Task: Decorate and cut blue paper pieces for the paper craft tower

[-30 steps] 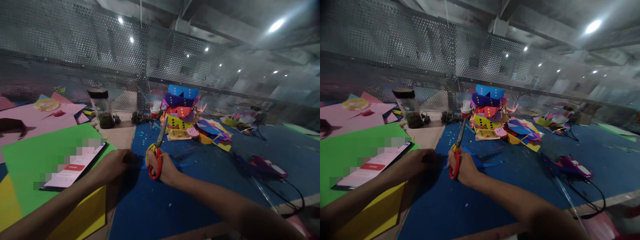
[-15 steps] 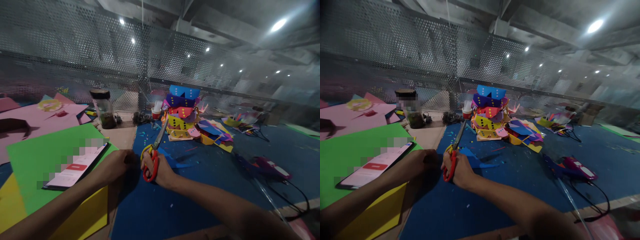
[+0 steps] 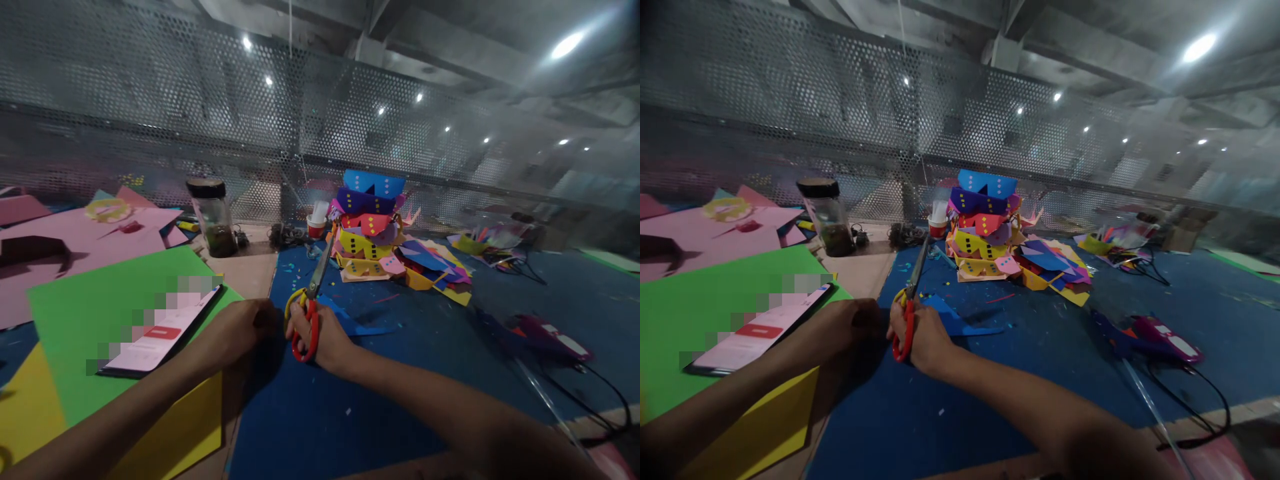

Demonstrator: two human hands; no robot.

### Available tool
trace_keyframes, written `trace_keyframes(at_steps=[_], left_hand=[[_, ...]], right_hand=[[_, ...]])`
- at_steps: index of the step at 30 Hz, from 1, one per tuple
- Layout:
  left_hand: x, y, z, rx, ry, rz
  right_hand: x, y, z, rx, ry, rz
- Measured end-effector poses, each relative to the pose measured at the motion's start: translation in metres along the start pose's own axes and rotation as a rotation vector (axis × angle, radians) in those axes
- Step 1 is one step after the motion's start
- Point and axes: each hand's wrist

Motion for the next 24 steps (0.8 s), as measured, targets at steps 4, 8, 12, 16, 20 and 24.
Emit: trace_keyframes(at_steps=[4,8,12,16,20,24], left_hand=[[0.0,0.0,0.0,0.024,0.003,-0.015],[0.001,-0.003,0.002,0.048,0.006,-0.013],[0.0,-0.003,0.002,0.084,0.011,-0.013],[-0.002,0.002,0.001,0.103,0.012,-0.009],[-0.003,0.003,-0.001,0.103,0.017,-0.002],[-0.003,0.001,0.002,0.108,0.027,0.0]], right_hand=[[-0.007,0.001,-0.01,0.009,0.032,0.029],[-0.014,0.001,-0.022,0.027,0.073,0.045],[-0.021,-0.001,-0.03,0.049,0.077,0.037],[-0.026,0.001,-0.037,0.03,0.105,0.054],[-0.032,0.007,-0.05,0.033,0.146,0.062],[-0.04,0.009,-0.065,0.023,0.193,0.075]])
Point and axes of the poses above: each hand's wrist, its own x-axis towards the middle knuckle, its own z-axis out of the palm, y = z × x, and after that the axes turned 12 degrees about x, right-handed
